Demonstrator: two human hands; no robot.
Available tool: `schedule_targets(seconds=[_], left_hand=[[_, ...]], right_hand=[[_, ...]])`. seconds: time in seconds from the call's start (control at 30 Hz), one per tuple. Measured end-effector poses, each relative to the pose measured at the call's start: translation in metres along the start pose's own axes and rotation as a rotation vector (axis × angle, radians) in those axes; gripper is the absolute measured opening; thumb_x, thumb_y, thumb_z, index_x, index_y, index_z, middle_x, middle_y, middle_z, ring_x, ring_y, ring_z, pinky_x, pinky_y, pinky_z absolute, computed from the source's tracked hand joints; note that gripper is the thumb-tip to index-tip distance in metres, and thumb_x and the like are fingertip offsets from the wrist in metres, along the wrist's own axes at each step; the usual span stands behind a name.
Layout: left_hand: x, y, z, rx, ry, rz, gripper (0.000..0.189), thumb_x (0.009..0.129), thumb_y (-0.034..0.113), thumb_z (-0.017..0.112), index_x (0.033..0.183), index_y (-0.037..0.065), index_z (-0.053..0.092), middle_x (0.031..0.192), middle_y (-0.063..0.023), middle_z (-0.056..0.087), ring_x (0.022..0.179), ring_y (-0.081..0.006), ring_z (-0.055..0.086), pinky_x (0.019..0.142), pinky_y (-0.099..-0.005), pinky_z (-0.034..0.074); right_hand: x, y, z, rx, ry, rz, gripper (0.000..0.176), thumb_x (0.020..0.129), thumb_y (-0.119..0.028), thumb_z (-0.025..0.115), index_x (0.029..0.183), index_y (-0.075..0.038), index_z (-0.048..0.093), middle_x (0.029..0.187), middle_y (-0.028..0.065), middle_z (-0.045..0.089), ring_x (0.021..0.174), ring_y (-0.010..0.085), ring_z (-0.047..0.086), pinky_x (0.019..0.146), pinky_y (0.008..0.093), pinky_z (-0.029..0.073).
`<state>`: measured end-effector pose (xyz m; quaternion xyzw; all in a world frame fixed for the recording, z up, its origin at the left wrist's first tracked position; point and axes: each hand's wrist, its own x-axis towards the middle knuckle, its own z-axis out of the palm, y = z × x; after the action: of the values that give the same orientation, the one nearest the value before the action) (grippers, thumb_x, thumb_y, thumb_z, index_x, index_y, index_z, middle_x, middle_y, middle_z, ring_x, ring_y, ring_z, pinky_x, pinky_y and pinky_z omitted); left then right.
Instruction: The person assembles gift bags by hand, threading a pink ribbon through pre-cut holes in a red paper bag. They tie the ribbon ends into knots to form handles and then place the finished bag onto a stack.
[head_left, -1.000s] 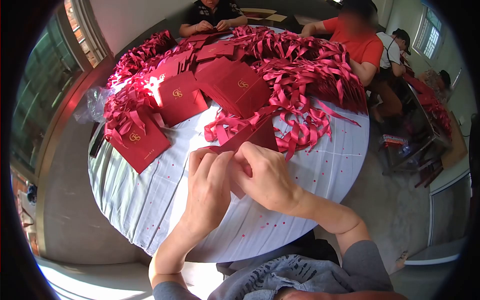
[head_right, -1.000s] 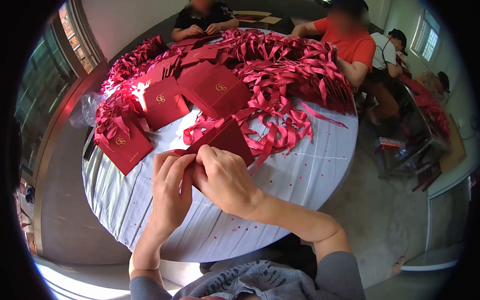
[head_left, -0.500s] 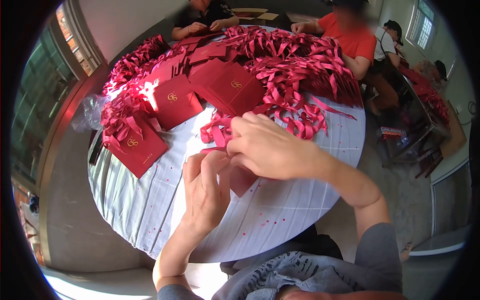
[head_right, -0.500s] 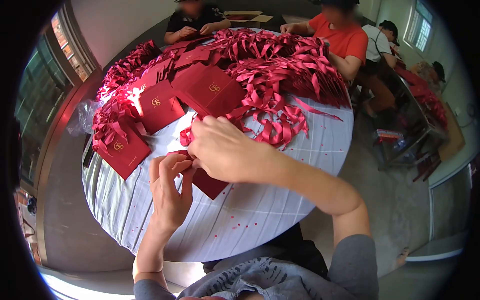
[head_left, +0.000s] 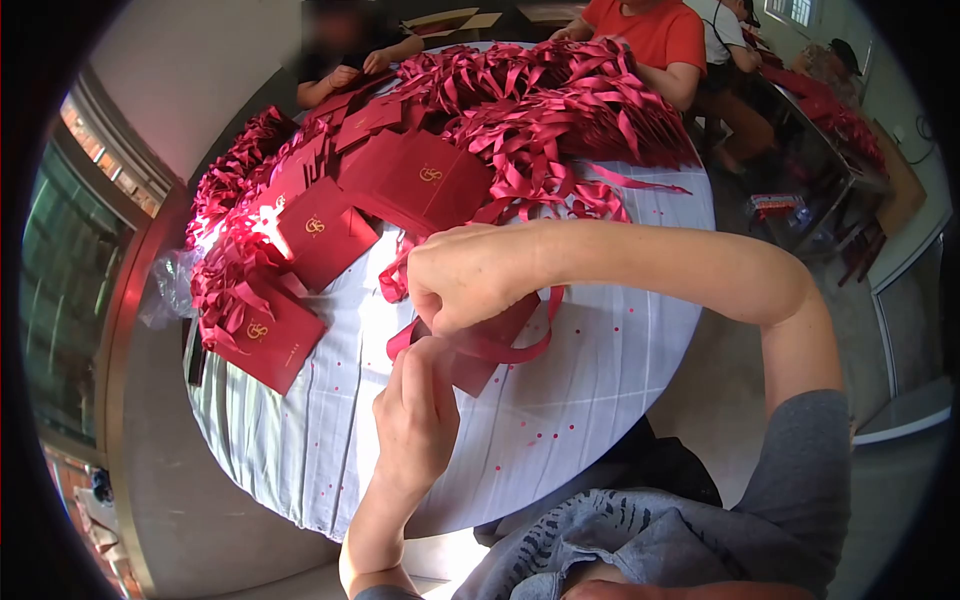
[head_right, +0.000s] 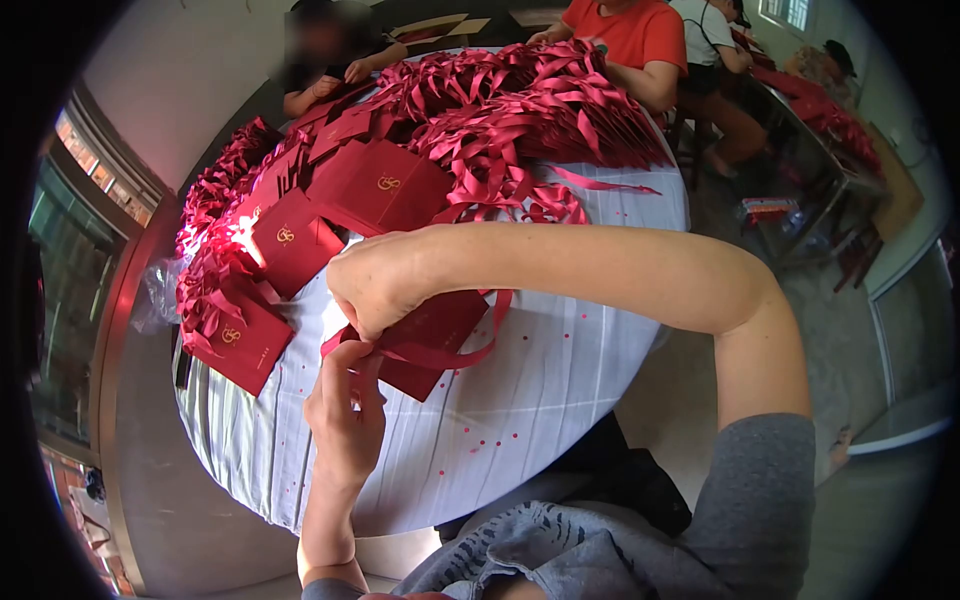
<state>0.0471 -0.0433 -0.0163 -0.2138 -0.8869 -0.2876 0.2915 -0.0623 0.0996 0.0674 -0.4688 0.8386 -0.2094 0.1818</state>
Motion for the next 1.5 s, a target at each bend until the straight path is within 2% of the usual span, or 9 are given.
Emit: schedule_targets(seconds=[0.13,0.37,0.53,0.8,0.87,1.1,1.17,1.2,1.5], left_hand=[[-0.002,-0.003,0.003,-0.071,-0.012,-0.082,0.022,0.082,-0.006,0.059,0.1,0.002,0.052,0.082,-0.0137,0.061,0.063,-0.0289,0.062,0.052,-0.034,0.048],[-0.003,0.001,0.007,-0.055,0.038,0.057,0.023,0.079,-0.007,0.064,0.097,0.0,0.052,0.081,-0.0124,0.062,0.056,-0.0234,0.06,0.048,-0.0299,0.046],[0.005,0.0,0.007,0.007,0.088,0.113,0.03,0.079,-0.006,0.064,0.108,0.001,0.058,0.082,-0.0108,0.062,0.061,-0.0234,0.063,0.051,-0.0307,0.05],[0.004,0.001,0.006,0.072,0.051,0.136,0.028,0.078,-0.005,0.065,0.105,0.002,0.061,0.082,-0.0088,0.062,0.063,-0.0223,0.063,0.051,-0.0307,0.05],[0.003,0.004,0.006,0.086,0.044,0.109,0.027,0.077,-0.01,0.063,0.103,-0.001,0.063,0.083,-0.0126,0.063,0.066,-0.022,0.063,0.057,-0.0295,0.05],[0.004,-0.002,0.007,0.115,0.04,0.085,0.027,0.077,-0.009,0.063,0.103,0.0,0.062,0.083,-0.0126,0.063,0.067,-0.0238,0.064,0.057,-0.0299,0.05],[0.005,-0.006,0.008,0.148,0.064,0.181,0.03,0.077,-0.006,0.064,0.106,0.001,0.06,0.08,-0.01,0.06,0.057,-0.0224,0.059,0.047,-0.0309,0.047],[0.005,-0.006,0.008,0.152,0.068,0.176,0.03,0.077,-0.006,0.064,0.106,0.001,0.06,0.08,-0.01,0.06,0.057,-0.0224,0.059,0.047,-0.0309,0.047],[0.006,-0.009,0.01,0.156,0.085,0.179,0.029,0.077,-0.005,0.064,0.105,0.001,0.06,0.078,-0.0099,0.06,0.054,-0.0219,0.058,0.045,-0.0309,0.046]], right_hand=[[0.002,0.015,0.014,0.118,0.06,0.001,0.015,0.069,-0.01,0.06,0.072,0.002,0.067,0.066,0.0136,0.064,0.064,0.0223,0.063,0.061,0.0352,0.049],[0.006,0.02,0.011,0.289,0.277,-0.165,0.017,0.071,-0.013,0.062,0.074,0.002,0.068,0.065,0.012,0.065,0.063,0.0172,0.063,0.059,0.0302,0.048],[0.023,0.017,0.008,0.386,0.211,-0.234,0.016,0.073,-0.011,0.064,0.077,0.004,0.067,0.069,0.0105,0.066,0.063,0.0129,0.061,0.059,0.028,0.047],[0.052,0.009,0.006,0.58,0.126,-0.168,0.012,0.076,-0.011,0.068,0.079,0.001,0.069,0.069,0.0048,0.064,0.059,0.0095,0.055,0.054,0.0259,0.043],[0.059,0.006,0.006,0.66,0.104,-0.13,0.01,0.075,-0.01,0.068,0.078,-0.001,0.07,0.065,0.003,0.062,0.055,0.008,0.05,0.048,0.0251,0.038],[0.074,0.006,0.014,0.704,0.125,-0.167,0.008,0.074,-0.008,0.068,0.074,0.0,0.069,0.059,0.0015,0.057,0.05,0.0068,0.046,0.044,0.0253,0.034],[0.074,0.005,0.014,0.721,0.123,-0.177,0.008,0.074,-0.008,0.068,0.074,0.0,0.069,0.059,0.0014,0.057,0.05,0.0068,0.046,0.044,0.0253,0.034],[0.075,0.005,0.014,0.737,0.128,-0.178,0.008,0.075,-0.008,0.068,0.074,0.0,0.069,0.059,0.0012,0.056,0.049,0.0067,0.045,0.043,0.0253,0.033],[0.086,0.006,0.016,0.742,0.159,-0.25,0.009,0.075,-0.008,0.068,0.08,-0.002,0.071,0.071,0.0036,0.067,0.062,0.0076,0.057,0.055,0.0241,0.042]])
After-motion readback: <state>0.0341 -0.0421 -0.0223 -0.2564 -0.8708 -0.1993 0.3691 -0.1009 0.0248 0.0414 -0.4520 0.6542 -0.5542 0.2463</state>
